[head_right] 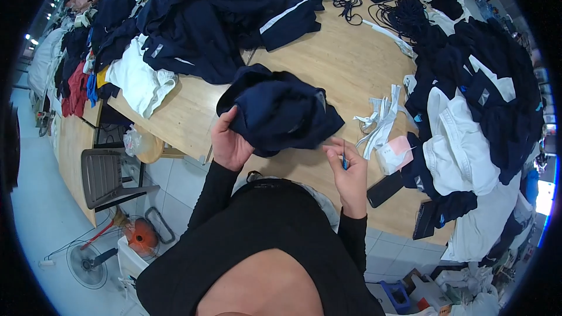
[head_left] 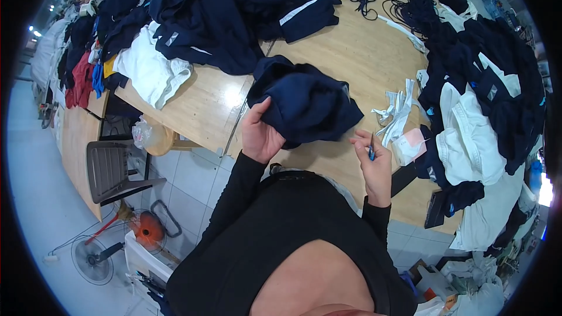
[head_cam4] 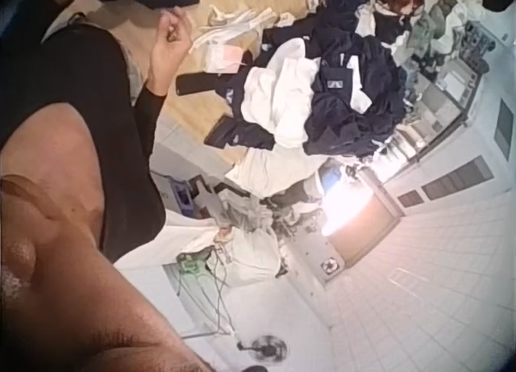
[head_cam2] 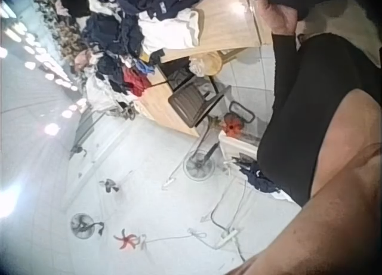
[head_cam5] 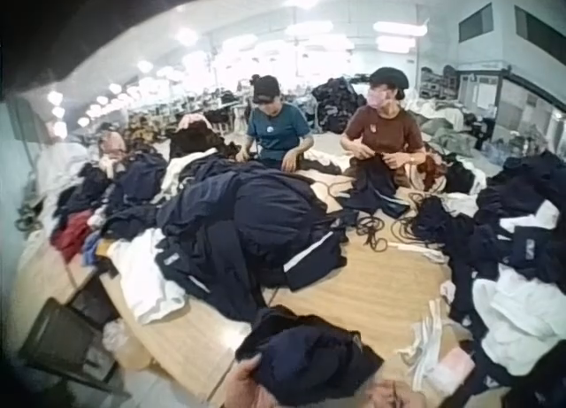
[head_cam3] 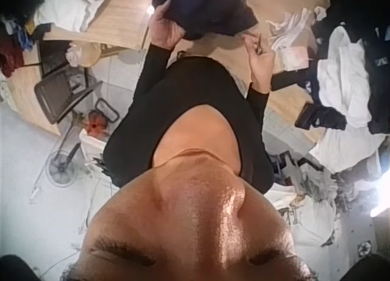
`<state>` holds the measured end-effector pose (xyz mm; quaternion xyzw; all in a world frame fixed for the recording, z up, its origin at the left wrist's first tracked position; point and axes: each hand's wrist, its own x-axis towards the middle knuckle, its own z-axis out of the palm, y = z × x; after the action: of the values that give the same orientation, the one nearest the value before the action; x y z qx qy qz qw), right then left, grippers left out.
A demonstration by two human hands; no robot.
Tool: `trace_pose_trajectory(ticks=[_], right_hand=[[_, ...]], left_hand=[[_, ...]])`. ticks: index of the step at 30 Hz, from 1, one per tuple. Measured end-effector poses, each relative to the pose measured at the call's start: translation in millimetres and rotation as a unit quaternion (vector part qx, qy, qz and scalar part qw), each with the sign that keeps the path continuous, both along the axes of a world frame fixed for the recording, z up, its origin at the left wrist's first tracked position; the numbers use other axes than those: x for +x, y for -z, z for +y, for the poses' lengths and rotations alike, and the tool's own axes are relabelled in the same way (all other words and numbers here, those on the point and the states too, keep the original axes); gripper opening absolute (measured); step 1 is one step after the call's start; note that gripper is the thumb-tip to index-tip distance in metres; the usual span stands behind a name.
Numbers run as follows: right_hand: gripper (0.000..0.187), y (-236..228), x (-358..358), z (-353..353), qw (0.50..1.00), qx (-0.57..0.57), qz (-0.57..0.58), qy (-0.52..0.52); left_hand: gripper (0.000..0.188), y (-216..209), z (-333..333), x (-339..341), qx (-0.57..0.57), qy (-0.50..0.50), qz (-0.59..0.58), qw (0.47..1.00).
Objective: Trimming loose threads from navy blue garments using small snips in a factory setting.
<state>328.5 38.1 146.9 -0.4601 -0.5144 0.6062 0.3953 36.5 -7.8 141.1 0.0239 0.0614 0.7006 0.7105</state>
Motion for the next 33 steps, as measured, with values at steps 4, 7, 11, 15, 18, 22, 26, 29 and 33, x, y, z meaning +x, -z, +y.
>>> trace_pose_trajectory(ticks=[4,7,11,15,18,22,26,29,33], right_hand=[[0.019,-33.1,-16.7,1.5,0.999,0.027,-0.038,-0.027],[0.033,-47.2,-30.0,12.3,0.992,0.074,-0.016,-0.097],[0.027,-30.8,-48.2,13.8,0.989,0.028,0.011,-0.143],[0.012,-30.8,-56.4,9.3,0.987,0.142,-0.053,-0.049],[0.017,-47.1,-53.3,0.6,0.964,0.244,-0.106,-0.012],[0.028,-79.9,-44.5,-11.7,0.946,0.231,-0.009,-0.225],[0.036,-62.1,-64.0,-17.0,0.912,0.217,0.005,-0.347],[0.04,-60.5,-65.0,-13.5,0.905,0.213,-0.007,-0.369],[0.045,-68.3,-63.7,-7.6,0.899,0.211,-0.02,-0.382]], left_hand=[[0.068,-7.0,-11.0,14.7,-0.04,-0.009,0.041,0.998],[0.074,-15.1,-11.6,17.9,-0.033,-0.008,0.088,0.995],[0.076,-23.9,-5.7,8.7,0.043,0.007,0.018,0.999],[0.073,-13.5,-11.7,3.4,0.036,-0.028,-0.035,0.998],[0.069,-14.9,-15.9,5.0,0.016,-0.035,-0.059,0.997],[0.097,-5.6,-16.3,11.6,-0.049,-0.095,0.21,0.972],[0.095,8.8,-9.2,19.6,0.01,-0.12,0.138,0.983],[0.094,12.2,-9.7,19.9,0.047,-0.117,0.109,0.986],[0.094,17.6,-12.4,11.0,0.047,-0.087,0.104,0.99]])
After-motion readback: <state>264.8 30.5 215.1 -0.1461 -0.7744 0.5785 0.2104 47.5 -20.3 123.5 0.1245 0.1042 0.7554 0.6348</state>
